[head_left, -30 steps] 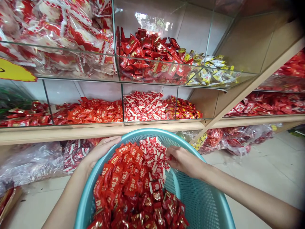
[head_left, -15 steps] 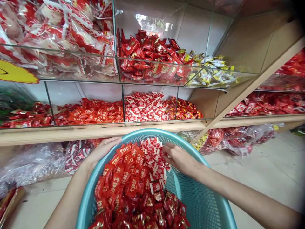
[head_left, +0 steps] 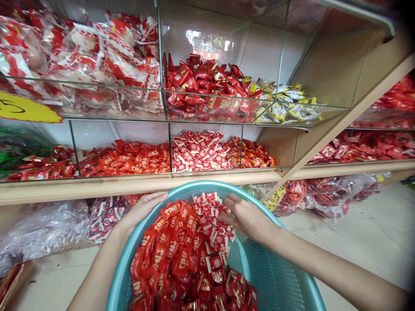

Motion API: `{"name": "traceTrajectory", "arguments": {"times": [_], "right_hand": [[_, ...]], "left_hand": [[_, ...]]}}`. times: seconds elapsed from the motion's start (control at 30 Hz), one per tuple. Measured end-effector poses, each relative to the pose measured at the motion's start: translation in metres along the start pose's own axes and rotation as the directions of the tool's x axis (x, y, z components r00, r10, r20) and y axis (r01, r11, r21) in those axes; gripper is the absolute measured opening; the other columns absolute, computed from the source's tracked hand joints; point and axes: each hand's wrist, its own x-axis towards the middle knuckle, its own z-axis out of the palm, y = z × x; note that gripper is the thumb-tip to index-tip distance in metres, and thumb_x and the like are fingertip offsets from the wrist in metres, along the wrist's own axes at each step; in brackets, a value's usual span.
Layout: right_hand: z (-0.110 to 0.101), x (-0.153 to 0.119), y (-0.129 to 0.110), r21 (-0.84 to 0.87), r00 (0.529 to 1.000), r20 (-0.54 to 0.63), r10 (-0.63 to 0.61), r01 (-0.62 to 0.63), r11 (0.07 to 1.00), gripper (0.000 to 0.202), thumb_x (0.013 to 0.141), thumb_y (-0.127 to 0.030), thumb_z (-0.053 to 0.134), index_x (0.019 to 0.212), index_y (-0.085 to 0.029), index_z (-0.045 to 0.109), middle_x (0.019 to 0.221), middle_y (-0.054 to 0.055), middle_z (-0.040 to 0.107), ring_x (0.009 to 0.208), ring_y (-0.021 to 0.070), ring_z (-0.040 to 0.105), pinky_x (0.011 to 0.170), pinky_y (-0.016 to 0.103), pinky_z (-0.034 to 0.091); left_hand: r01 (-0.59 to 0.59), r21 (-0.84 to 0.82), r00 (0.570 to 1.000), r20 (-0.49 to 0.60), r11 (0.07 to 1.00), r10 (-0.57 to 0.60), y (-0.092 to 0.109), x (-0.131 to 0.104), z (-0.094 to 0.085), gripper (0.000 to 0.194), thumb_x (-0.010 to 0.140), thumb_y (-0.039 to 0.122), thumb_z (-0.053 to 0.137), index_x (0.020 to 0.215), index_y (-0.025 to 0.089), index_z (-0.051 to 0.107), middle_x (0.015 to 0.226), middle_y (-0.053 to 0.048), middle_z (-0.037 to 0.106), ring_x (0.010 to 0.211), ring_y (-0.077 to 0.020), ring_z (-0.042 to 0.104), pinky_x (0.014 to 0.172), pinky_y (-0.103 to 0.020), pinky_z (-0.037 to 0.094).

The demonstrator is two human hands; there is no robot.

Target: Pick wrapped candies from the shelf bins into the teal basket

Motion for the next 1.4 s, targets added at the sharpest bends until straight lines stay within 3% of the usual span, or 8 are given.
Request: {"name": "traceTrajectory", "arguments": {"times": [0.2,0.43,0.63,0.73,0.9,1.0,1.1,1.4], "right_hand": [[-0.066,0.069,0.002,0.012,0.971,-0.203,-0.127,0.133,0.991,0.014,0.089,-0.025,0.048,0.085,-0.017,0.059,0.084,0.005,0.06,0.072,0.0139,0.054,0.066,0.026,0.037],[-0.055,0.146,0.009,-0.235,0.999,-0.047,0.023,-0.033,0.971,0.015,0.079,-0.023,0.062,0.093,-0.017,0.063,0.1,0.011,0.064,0.091,0.0204,0.059,0.07,0.026,0.04],[-0.056,0.147,0.013,-0.176,0.996,-0.078,0.034,-0.047,0.983,0.009,0.083,-0.023,0.058,0.083,-0.016,0.064,0.091,0.01,0.066,0.085,0.0193,0.059,0.069,0.027,0.04],[-0.066,0.126,0.011,0.154,0.972,-0.236,0.022,0.015,0.988,0.017,0.081,-0.031,0.062,0.078,-0.015,0.062,0.078,0.005,0.064,0.073,0.015,0.056,0.066,0.027,0.04],[-0.063,0.06,-0.001,0.865,0.978,-0.06,0.201,-0.05,0.499,0.029,0.072,-0.039,0.07,0.088,-0.017,0.062,0.069,-0.001,0.06,0.057,0.0082,0.051,0.055,0.023,0.043],[-0.049,0.021,-0.002,0.952,0.959,0.167,0.228,-0.217,0.215,0.029,0.068,-0.036,0.074,0.088,-0.018,0.063,0.08,0.001,0.064,0.065,0.0081,0.057,0.063,0.023,0.05],[-0.028,-0.004,0.005,0.949,0.93,0.258,0.262,-0.296,0.113,0.028,0.069,-0.036,0.073,0.088,-0.018,0.063,0.085,0.002,0.065,0.072,0.0102,0.061,0.073,0.027,0.053],[0.018,-0.015,0.008,0.576,0.99,-0.021,0.142,-0.104,0.811,0.02,0.085,-0.03,0.05,0.097,-0.019,0.062,0.081,0.003,0.066,0.067,0.0159,0.06,0.063,0.031,0.047]], "left_hand": [[-0.021,-0.012,1.0,0.016,1.0,0.021,-0.003,0.002,-0.002,0.036,0.073,0.035,0.07,0.106,0.022,0.07,0.1,-0.005,0.075,0.083,-0.0204,0.071,0.079,-0.028,0.052],[-0.025,0.017,1.0,-0.013,1.0,0.025,0.0,0.001,-0.001,0.041,0.072,0.038,0.07,0.108,0.02,0.07,0.098,-0.007,0.075,0.082,-0.0214,0.071,0.077,-0.029,0.052],[-0.03,0.012,0.999,0.019,0.999,0.03,-0.001,0.001,-0.005,0.039,0.072,0.037,0.071,0.108,0.021,0.07,0.1,-0.005,0.075,0.082,-0.0211,0.071,0.079,-0.03,0.052],[-0.018,0.022,1.0,0.008,1.0,0.018,0.0,0.001,-0.005,0.038,0.072,0.037,0.07,0.107,0.022,0.07,0.096,-0.004,0.076,0.079,-0.019,0.071,0.076,-0.027,0.052],[0.0,0.045,0.998,-0.057,0.999,0.003,0.004,-0.002,0.0,0.034,0.07,0.036,0.073,0.101,0.022,0.073,0.089,-0.003,0.077,0.074,-0.0157,0.07,0.07,-0.022,0.052],[0.004,0.039,0.999,-0.052,0.999,-0.002,0.005,-0.003,0.002,0.033,0.071,0.036,0.072,0.101,0.022,0.073,0.09,-0.003,0.077,0.074,-0.0153,0.07,0.07,-0.022,0.053],[0.009,0.037,0.998,-0.056,0.999,-0.007,0.005,-0.003,0.003,0.032,0.07,0.036,0.072,0.1,0.023,0.073,0.091,-0.002,0.077,0.073,-0.0146,0.07,0.071,-0.021,0.053],[0.012,0.027,0.999,-0.042,1.0,-0.01,0.005,-0.004,0.005,0.032,0.07,0.036,0.072,0.1,0.023,0.073,0.091,-0.002,0.077,0.075,-0.016,0.071,0.071,-0.022,0.053]]}}
